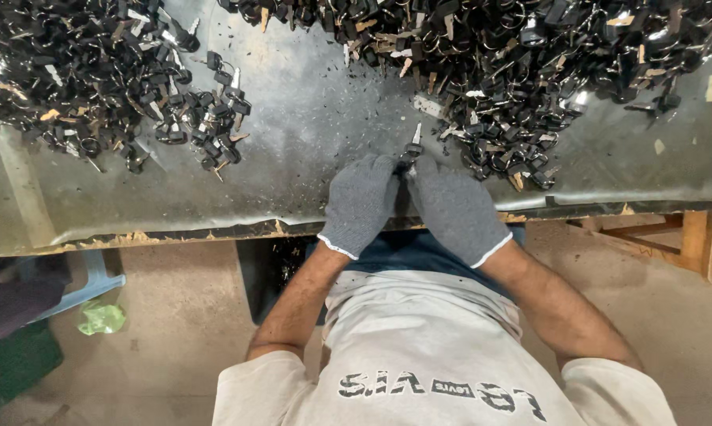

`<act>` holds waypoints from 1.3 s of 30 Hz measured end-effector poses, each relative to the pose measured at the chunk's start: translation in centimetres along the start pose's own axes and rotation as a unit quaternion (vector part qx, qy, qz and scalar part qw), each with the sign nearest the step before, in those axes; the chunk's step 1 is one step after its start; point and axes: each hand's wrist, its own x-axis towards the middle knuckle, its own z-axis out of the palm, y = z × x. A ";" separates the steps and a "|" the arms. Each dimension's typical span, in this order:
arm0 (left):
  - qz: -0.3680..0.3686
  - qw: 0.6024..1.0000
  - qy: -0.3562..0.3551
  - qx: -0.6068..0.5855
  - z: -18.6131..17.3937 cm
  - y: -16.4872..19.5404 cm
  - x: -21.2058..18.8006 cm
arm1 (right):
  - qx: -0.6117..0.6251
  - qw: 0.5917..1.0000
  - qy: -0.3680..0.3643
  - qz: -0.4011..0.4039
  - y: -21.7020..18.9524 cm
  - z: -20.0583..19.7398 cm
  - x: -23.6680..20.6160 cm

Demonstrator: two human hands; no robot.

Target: The person sits at a workbench covered with a large pile of small black plastic components and, wearing gray gloves, picks up the parts one at a time, fits or presses them together by hand, and sets the completed piece back on the table, repeating this handling throughout the episode.

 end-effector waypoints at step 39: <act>-0.021 0.995 0.099 0.014 0.7 1.7 -1.4 | -0.093 0.995 0.040 -0.026 0.3 -0.6 -1.9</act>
